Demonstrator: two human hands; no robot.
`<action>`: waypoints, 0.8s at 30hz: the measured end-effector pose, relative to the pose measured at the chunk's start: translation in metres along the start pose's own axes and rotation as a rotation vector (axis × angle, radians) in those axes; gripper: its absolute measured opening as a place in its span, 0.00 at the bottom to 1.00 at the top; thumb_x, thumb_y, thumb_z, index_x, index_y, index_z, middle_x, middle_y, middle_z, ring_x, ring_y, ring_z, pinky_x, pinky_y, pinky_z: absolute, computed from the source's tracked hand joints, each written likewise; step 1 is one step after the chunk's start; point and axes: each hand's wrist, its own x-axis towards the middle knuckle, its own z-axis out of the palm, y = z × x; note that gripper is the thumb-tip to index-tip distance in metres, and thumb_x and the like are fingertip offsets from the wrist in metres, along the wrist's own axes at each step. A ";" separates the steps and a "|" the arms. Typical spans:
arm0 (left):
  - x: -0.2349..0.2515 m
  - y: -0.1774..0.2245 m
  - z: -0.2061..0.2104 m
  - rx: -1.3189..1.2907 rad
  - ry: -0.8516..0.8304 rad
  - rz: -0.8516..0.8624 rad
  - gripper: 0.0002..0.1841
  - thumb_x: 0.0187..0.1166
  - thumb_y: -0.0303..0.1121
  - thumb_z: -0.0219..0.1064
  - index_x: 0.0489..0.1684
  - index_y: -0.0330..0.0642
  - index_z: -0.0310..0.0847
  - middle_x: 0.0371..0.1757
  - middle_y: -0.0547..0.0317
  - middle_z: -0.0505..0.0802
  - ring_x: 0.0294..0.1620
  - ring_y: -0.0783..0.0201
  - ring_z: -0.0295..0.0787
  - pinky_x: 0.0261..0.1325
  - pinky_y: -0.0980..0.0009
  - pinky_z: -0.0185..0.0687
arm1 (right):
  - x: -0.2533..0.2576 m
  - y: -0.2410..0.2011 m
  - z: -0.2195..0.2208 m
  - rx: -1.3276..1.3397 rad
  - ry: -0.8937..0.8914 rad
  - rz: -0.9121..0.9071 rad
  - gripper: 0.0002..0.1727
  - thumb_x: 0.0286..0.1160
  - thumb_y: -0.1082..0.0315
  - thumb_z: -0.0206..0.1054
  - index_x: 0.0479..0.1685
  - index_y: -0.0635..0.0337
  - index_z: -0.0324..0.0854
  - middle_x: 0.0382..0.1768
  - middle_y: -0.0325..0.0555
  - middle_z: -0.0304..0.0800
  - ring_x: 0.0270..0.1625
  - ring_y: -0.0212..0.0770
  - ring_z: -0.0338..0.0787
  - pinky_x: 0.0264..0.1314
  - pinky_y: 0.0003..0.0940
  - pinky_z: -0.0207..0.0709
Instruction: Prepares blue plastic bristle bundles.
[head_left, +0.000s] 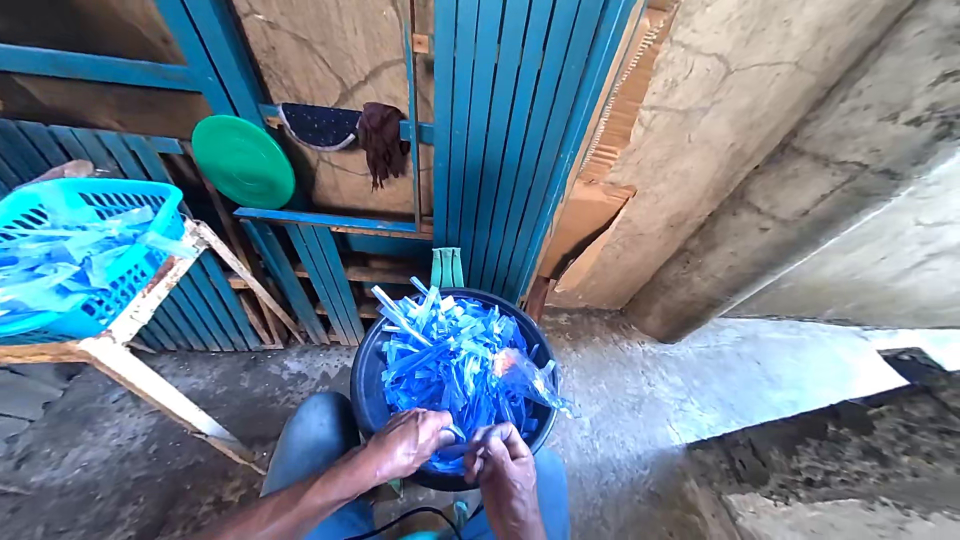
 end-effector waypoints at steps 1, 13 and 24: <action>-0.002 0.002 -0.001 0.026 0.010 0.033 0.20 0.92 0.45 0.54 0.48 0.36 0.83 0.40 0.41 0.90 0.47 0.42 0.90 0.54 0.40 0.80 | 0.003 0.001 0.002 0.019 0.015 -0.013 0.11 0.70 0.60 0.79 0.41 0.56 0.87 0.37 0.52 0.93 0.31 0.39 0.91 0.33 0.32 0.87; -0.014 -0.007 0.002 0.006 0.275 0.313 0.13 0.85 0.36 0.62 0.54 0.46 0.92 0.49 0.54 0.96 0.54 0.55 0.92 0.60 0.54 0.85 | 0.006 -0.006 -0.004 -0.003 0.117 0.024 0.07 0.74 0.69 0.74 0.47 0.60 0.90 0.40 0.54 0.94 0.35 0.39 0.94 0.35 0.32 0.89; -0.012 -0.009 -0.003 -0.243 0.197 0.251 0.14 0.86 0.42 0.64 0.46 0.41 0.91 0.42 0.55 0.94 0.44 0.65 0.90 0.53 0.60 0.84 | 0.009 -0.011 -0.008 -0.503 -0.265 -0.184 0.12 0.77 0.56 0.73 0.43 0.55 0.94 0.70 0.49 0.84 0.77 0.44 0.77 0.78 0.39 0.75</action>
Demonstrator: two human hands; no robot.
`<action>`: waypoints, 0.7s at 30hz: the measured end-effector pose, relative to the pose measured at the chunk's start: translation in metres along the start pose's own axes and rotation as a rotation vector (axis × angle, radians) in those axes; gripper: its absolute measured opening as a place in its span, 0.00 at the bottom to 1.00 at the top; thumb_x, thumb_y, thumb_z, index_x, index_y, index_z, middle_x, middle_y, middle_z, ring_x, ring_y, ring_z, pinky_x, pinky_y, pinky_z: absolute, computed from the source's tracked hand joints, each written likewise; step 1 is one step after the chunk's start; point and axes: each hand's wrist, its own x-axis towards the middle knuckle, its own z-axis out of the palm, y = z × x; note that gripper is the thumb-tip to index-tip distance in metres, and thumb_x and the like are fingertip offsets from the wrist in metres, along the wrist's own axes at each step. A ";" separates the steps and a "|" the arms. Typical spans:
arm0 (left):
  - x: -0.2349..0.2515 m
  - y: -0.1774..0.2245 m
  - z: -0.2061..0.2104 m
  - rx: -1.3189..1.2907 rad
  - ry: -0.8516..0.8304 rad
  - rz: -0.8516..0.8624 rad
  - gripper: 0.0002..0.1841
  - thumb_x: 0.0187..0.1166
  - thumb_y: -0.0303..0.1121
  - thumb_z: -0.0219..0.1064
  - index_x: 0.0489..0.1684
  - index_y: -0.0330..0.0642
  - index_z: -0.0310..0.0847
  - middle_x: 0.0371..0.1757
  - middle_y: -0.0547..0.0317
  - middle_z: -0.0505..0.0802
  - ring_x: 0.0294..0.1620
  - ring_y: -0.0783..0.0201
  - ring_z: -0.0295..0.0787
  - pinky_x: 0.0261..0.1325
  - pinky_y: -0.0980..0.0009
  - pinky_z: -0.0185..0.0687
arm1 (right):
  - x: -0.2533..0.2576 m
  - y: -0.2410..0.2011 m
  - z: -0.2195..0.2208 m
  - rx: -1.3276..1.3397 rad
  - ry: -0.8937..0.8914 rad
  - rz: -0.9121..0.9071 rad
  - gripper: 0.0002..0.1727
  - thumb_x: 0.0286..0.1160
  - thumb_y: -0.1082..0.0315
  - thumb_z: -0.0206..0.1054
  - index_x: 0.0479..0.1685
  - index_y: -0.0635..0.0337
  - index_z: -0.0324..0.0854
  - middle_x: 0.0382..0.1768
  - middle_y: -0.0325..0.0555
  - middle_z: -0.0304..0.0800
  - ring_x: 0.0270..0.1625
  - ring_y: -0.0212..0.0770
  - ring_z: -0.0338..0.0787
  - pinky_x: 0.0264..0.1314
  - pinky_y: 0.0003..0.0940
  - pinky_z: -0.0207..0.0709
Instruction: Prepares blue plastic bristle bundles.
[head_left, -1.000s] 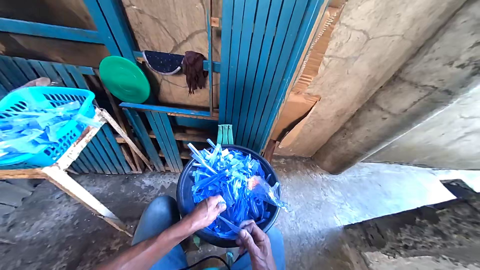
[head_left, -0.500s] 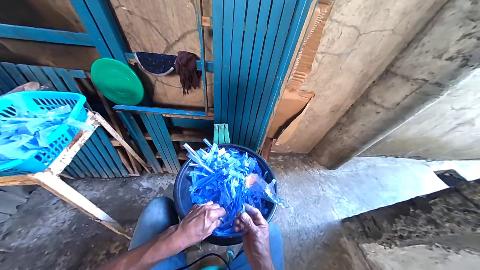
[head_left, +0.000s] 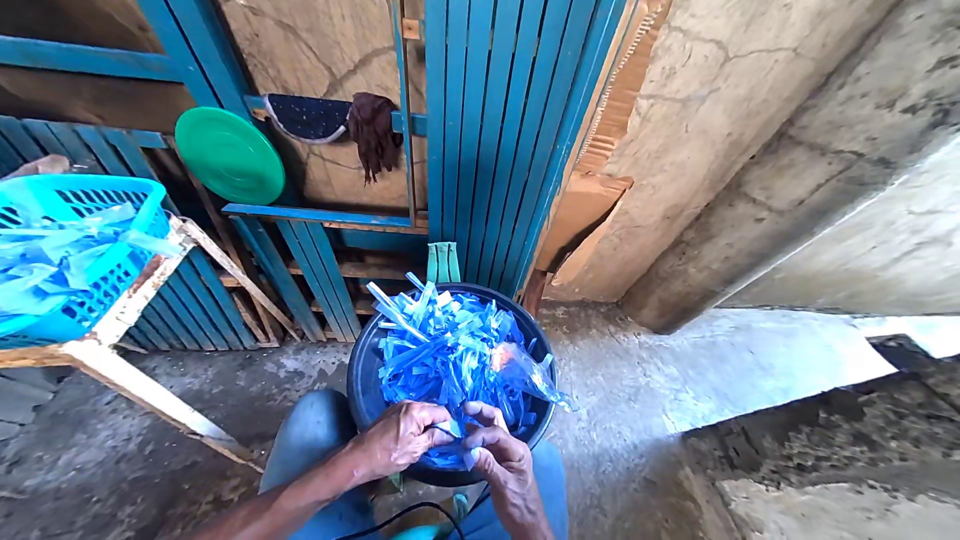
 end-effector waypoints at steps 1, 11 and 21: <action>0.001 0.002 0.000 0.006 -0.017 0.014 0.15 0.86 0.41 0.63 0.47 0.41 0.91 0.44 0.54 0.95 0.46 0.64 0.91 0.55 0.60 0.85 | 0.003 0.001 0.002 -0.009 0.001 -0.001 0.13 0.78 0.56 0.72 0.42 0.57 0.93 0.69 0.50 0.84 0.77 0.45 0.78 0.79 0.40 0.75; -0.001 0.014 0.023 0.577 0.464 0.308 0.14 0.73 0.47 0.70 0.26 0.48 0.86 0.28 0.61 0.86 0.35 0.62 0.87 0.33 0.68 0.85 | 0.013 0.008 0.024 -0.011 0.237 0.095 0.09 0.81 0.70 0.67 0.48 0.67 0.87 0.33 0.43 0.89 0.24 0.26 0.80 0.25 0.20 0.76; -0.005 0.002 0.017 0.362 0.397 0.650 0.07 0.84 0.33 0.64 0.39 0.43 0.86 0.61 0.54 0.92 0.66 0.63 0.88 0.69 0.72 0.84 | 0.011 0.000 0.015 0.195 0.064 0.360 0.13 0.81 0.59 0.70 0.29 0.55 0.87 0.17 0.31 0.80 0.14 0.20 0.68 0.16 0.17 0.61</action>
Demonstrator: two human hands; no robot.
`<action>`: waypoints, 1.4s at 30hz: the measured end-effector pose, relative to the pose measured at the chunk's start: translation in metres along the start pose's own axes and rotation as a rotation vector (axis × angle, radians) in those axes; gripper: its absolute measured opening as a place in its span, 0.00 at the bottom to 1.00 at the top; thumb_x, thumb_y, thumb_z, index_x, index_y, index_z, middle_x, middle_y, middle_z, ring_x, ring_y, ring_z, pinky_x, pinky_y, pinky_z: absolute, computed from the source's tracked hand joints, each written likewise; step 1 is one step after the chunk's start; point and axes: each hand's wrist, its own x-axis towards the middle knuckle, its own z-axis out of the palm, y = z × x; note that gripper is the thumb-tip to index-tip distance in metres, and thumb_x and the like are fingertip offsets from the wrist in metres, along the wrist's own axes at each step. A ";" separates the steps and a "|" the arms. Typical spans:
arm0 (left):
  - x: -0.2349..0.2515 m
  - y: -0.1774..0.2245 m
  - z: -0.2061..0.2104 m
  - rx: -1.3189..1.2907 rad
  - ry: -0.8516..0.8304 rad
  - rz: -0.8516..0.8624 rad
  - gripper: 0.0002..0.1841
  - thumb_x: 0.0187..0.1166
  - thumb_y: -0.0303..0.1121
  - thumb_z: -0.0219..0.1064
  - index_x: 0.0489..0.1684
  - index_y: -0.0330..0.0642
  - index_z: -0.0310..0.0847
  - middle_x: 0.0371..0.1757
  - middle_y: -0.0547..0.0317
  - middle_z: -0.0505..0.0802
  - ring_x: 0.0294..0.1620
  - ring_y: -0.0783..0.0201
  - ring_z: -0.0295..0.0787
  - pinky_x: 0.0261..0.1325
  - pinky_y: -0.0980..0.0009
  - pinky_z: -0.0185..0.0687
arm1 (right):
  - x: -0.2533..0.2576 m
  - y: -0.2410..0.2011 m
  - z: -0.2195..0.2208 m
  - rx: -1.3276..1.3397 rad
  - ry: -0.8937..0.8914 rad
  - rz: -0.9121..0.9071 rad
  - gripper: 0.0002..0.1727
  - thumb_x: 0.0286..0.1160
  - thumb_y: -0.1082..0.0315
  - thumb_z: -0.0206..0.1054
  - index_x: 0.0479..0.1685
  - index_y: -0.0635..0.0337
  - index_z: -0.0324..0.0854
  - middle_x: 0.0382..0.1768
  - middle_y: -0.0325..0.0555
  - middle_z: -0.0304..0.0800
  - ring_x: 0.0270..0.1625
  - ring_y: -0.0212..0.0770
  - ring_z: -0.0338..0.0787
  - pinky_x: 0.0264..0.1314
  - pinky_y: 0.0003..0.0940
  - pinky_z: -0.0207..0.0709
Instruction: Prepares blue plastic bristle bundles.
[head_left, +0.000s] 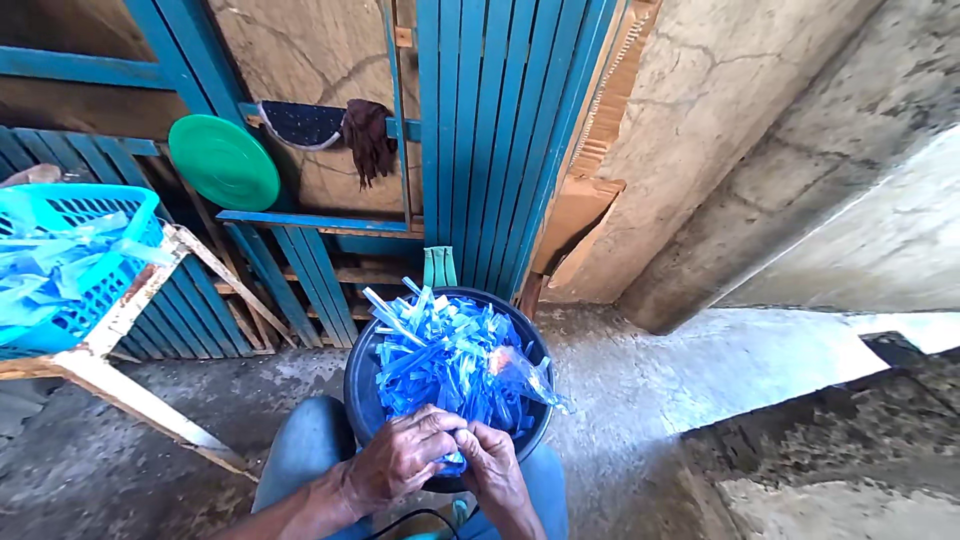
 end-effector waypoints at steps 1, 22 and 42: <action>-0.001 0.000 0.001 0.004 0.018 -0.016 0.06 0.83 0.33 0.65 0.40 0.43 0.87 0.56 0.56 0.93 0.62 0.64 0.89 0.66 0.73 0.85 | -0.001 0.000 0.000 -0.009 0.002 0.016 0.15 0.80 0.56 0.70 0.28 0.54 0.87 0.16 0.30 0.79 0.14 0.20 0.68 0.15 0.17 0.61; 0.006 0.005 -0.011 -0.411 -0.185 -0.459 0.22 0.82 0.34 0.67 0.76 0.53 0.83 0.69 0.57 0.88 0.65 0.70 0.87 0.64 0.73 0.86 | -0.012 0.006 0.007 0.470 -0.043 0.110 0.10 0.78 0.57 0.71 0.42 0.54 0.88 0.28 0.40 0.89 0.19 0.25 0.79 0.20 0.19 0.73; 0.032 0.015 -0.024 -0.303 0.483 -0.289 0.13 0.92 0.40 0.57 0.52 0.45 0.86 0.44 0.65 0.98 0.46 0.69 0.97 0.54 0.74 0.94 | -0.013 0.033 0.003 0.425 -0.297 0.008 0.10 0.82 0.59 0.69 0.45 0.54 0.91 0.41 0.45 0.92 0.33 0.31 0.88 0.33 0.24 0.82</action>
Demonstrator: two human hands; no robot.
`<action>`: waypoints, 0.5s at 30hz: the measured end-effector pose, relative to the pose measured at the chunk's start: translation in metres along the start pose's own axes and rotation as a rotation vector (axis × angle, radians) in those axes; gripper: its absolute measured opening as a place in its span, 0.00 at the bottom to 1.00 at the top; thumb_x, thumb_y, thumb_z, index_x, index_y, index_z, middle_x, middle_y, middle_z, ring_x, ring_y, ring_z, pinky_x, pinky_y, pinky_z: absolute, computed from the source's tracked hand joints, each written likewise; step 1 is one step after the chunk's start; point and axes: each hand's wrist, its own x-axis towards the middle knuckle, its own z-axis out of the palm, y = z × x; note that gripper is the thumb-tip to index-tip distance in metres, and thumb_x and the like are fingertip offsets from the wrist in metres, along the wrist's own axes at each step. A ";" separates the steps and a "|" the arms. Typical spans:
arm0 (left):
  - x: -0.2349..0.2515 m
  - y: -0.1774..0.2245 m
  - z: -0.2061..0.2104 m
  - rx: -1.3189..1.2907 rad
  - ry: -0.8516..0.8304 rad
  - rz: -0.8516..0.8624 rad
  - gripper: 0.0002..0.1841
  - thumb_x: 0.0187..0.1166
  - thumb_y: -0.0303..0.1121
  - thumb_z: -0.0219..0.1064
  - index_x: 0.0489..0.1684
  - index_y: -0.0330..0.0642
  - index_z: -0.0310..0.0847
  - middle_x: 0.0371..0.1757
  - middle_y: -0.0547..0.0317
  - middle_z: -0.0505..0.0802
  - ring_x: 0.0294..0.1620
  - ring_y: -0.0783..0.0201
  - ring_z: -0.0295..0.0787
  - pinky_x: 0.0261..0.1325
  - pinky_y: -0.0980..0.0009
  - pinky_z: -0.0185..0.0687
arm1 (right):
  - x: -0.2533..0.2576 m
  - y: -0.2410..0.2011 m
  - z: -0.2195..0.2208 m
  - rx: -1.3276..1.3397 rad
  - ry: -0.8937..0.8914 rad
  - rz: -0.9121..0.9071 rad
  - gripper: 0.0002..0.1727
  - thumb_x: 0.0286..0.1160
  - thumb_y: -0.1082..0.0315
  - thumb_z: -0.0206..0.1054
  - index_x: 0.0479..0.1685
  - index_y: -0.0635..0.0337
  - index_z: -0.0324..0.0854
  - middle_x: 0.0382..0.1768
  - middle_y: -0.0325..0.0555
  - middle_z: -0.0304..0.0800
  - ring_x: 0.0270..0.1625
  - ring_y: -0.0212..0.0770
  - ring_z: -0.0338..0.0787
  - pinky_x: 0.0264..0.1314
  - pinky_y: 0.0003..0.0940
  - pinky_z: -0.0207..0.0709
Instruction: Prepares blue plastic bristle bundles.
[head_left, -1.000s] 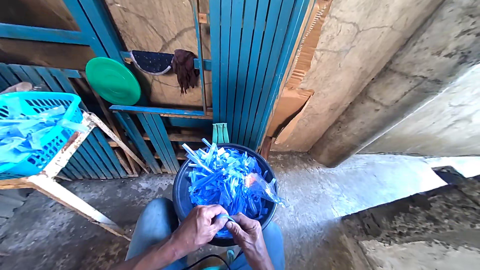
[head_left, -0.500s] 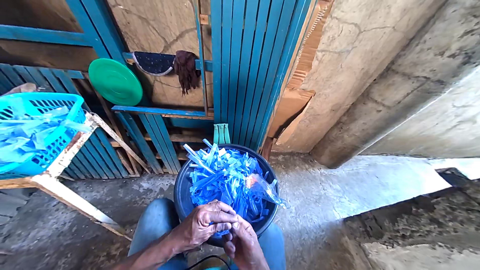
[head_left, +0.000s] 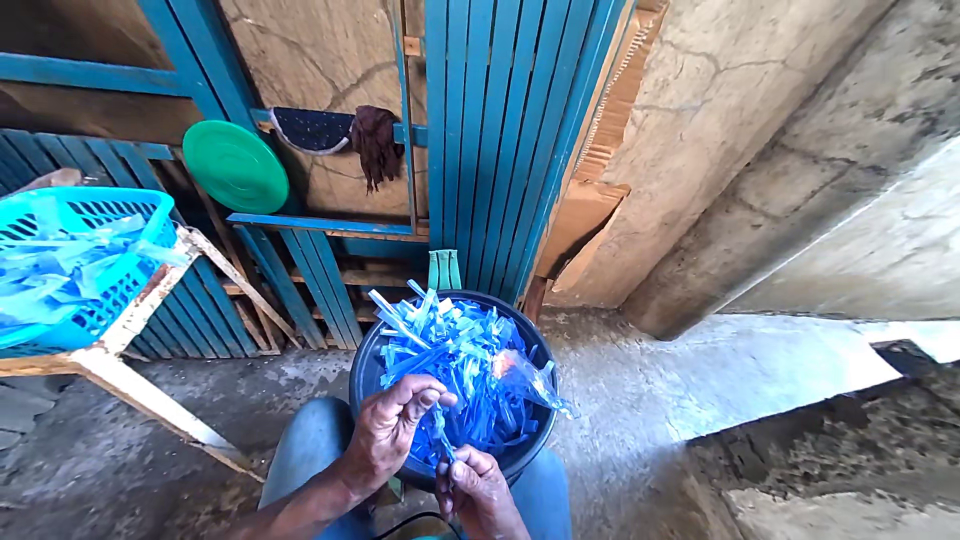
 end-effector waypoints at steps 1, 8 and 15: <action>0.003 0.000 -0.004 0.021 -0.008 0.012 0.13 0.91 0.40 0.58 0.51 0.44 0.87 0.44 0.65 0.98 0.47 0.70 0.97 0.54 0.75 0.93 | 0.000 0.000 -0.001 -0.006 -0.005 -0.002 0.10 0.82 0.59 0.69 0.45 0.54 0.91 0.41 0.45 0.92 0.33 0.31 0.88 0.33 0.25 0.82; 0.024 -0.003 -0.053 0.376 -0.153 0.116 0.14 0.87 0.43 0.65 0.48 0.45 0.93 0.41 0.61 0.93 0.46 0.76 0.89 0.54 0.82 0.85 | 0.001 -0.006 0.009 -0.188 0.146 0.126 0.20 0.81 0.60 0.70 0.66 0.60 0.83 0.42 0.49 0.93 0.33 0.36 0.91 0.34 0.30 0.86; 0.110 0.042 -0.184 0.783 -0.068 -0.169 0.15 0.88 0.40 0.63 0.59 0.42 0.91 0.52 0.55 0.95 0.48 0.64 0.93 0.56 0.58 0.90 | -0.003 -0.010 0.012 -0.437 0.263 0.245 0.19 0.85 0.70 0.58 0.70 0.68 0.76 0.52 0.53 0.93 0.39 0.42 0.94 0.40 0.39 0.90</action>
